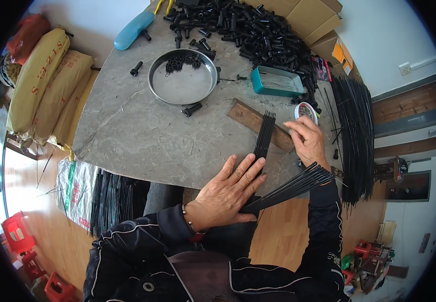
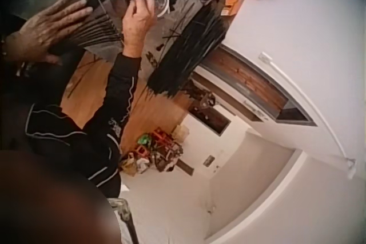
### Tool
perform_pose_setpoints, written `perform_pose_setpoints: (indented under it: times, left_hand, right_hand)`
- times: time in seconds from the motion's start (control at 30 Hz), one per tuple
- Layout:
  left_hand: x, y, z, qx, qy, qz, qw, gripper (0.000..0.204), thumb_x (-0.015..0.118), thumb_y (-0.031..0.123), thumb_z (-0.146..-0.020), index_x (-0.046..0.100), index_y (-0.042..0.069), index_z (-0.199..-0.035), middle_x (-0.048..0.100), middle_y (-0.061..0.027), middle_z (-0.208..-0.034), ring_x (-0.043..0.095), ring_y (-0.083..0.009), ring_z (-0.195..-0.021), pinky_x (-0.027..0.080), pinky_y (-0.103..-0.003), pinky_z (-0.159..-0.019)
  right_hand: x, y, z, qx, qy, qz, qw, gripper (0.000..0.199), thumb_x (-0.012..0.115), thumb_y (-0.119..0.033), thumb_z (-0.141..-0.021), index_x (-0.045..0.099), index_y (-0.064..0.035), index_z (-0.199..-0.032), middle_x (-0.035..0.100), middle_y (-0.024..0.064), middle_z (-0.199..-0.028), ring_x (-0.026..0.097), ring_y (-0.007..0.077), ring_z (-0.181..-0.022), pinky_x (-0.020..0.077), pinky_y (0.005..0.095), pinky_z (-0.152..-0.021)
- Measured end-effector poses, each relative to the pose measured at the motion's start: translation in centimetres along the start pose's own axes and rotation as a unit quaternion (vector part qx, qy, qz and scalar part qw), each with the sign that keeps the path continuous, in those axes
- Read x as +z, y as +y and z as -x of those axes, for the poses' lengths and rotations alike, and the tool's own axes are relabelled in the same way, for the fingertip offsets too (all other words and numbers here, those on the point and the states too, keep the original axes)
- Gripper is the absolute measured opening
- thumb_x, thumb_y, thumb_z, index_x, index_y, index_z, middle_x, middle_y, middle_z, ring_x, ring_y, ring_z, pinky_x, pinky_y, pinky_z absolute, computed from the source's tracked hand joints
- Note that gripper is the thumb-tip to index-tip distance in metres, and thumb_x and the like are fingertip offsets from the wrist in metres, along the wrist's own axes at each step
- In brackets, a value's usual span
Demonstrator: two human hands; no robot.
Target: Measuring and cutting black cable or rod components using a ruler and pliers at a workbench.
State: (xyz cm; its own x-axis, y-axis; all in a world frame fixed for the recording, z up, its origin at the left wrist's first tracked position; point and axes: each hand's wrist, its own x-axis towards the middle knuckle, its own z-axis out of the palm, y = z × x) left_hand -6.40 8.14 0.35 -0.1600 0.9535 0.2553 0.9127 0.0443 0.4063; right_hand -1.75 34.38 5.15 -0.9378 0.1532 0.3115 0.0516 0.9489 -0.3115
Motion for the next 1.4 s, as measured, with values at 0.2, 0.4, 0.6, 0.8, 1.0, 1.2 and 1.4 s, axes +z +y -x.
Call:
perform_pose_setpoints:
  times: [0.2, 0.4, 0.6, 0.8, 1.0, 1.2, 1.4]
  left_hand:
    - [0.1, 0.0, 0.0, -0.002, -0.001, 0.006, 1.000, 0.093, 0.057, 0.070, -0.075, 0.042, 0.007, -0.141, 0.022, -0.0170, -0.155, 0.017, -0.0336, -0.145, 0.013, -0.050, -0.116]
    - [0.0, 0.0, 0.0, -0.002, 0.000, 0.004, 1.000, 0.093, 0.058, 0.070, -0.074, 0.042, 0.007, -0.141, 0.022, -0.0165, -0.155, 0.016, -0.0331, -0.145, 0.012, -0.050, -0.116]
    - [0.0, 0.1, 0.0, -0.003, 0.005, 0.013, 1.000, 0.092, 0.058, 0.069, -0.075, 0.043, 0.007, -0.140, 0.023, -0.0168, -0.155, 0.017, -0.0326, -0.145, 0.012, -0.049, -0.117]
    - [0.0, 0.1, 0.1, -0.005, 0.004, 0.006, 1.000, 0.092, 0.057, 0.070, -0.075, 0.043, 0.007, -0.140, 0.023, -0.0168, -0.155, 0.017, -0.0323, -0.145, 0.012, -0.049, -0.117]
    - [0.1, 0.1, 0.0, -0.005, 0.010, 0.009, 1.000, 0.092, 0.057, 0.071, -0.075, 0.043, 0.008, -0.141, 0.023, -0.0166, -0.155, 0.017, -0.0320, -0.145, 0.011, -0.049, -0.117]
    - [0.0, 0.1, 0.1, -0.008, 0.008, 0.018, 1.000, 0.093, 0.058, 0.070, -0.074, 0.043, 0.007, -0.140, 0.022, -0.0166, -0.155, 0.016, -0.0324, -0.145, 0.011, -0.049, -0.117]
    - [-0.1, 0.2, 0.2, -0.008, 0.009, 0.017, 1.000, 0.093, 0.059, 0.069, -0.074, 0.043, 0.007, -0.140, 0.023, -0.0169, -0.155, 0.016, -0.0330, -0.145, 0.011, -0.049, -0.117]
  right_hand:
    - [-0.4, -0.9, -1.6, -0.027, -0.017, 0.078, 0.996, 0.020, 0.061, 0.006, -0.074, 0.063, -0.0055, -0.091, 0.059, 0.0075, -0.086, 0.058, 0.0289, -0.085, 0.0452, 0.0387, -0.075]
    - [-0.8, -1.0, -1.8, -0.085, -0.027, 0.125, 0.988, 0.015, 0.060, 0.003, -0.077, 0.063, -0.0048, -0.090, 0.060, 0.0075, -0.087, 0.059, 0.0289, -0.088, 0.0439, 0.0399, -0.081]
    - [-0.6, -0.6, -1.7, -0.095, -0.018, 0.125, 0.987, 0.013, 0.060, 0.002, -0.078, 0.062, -0.0043, -0.089, 0.060, 0.0075, -0.087, 0.058, 0.0286, -0.089, 0.0438, 0.0395, -0.080]
    - [0.2, -0.9, -2.4, -0.057, -0.009, 0.090, 0.994, 0.011, 0.066, 0.001, -0.073, 0.059, -0.0046, -0.080, 0.058, 0.0052, -0.083, 0.057, 0.0261, -0.083, 0.0421, 0.0376, -0.078]
    - [-0.2, 0.3, -3.0, -0.089, -0.014, 0.055, 0.994, 0.012, 0.066, 0.002, -0.073, 0.065, -0.0054, -0.083, 0.062, 0.0056, -0.082, 0.059, 0.0264, -0.083, 0.0432, 0.0373, -0.077]
    - [0.1, -0.7, -3.2, -0.065, -0.050, 0.035, 0.996, 0.010, 0.064, -0.001, -0.076, 0.068, -0.0044, -0.084, 0.064, 0.0076, -0.082, 0.060, 0.0276, -0.081, 0.0439, 0.0372, -0.077]
    - [0.9, -1.1, -3.2, 0.032, -0.076, -0.064, 0.995, 0.011, 0.061, -0.005, -0.081, 0.067, -0.0022, -0.089, 0.065, 0.0113, -0.084, 0.063, 0.0303, -0.080, 0.0473, 0.0380, -0.071]
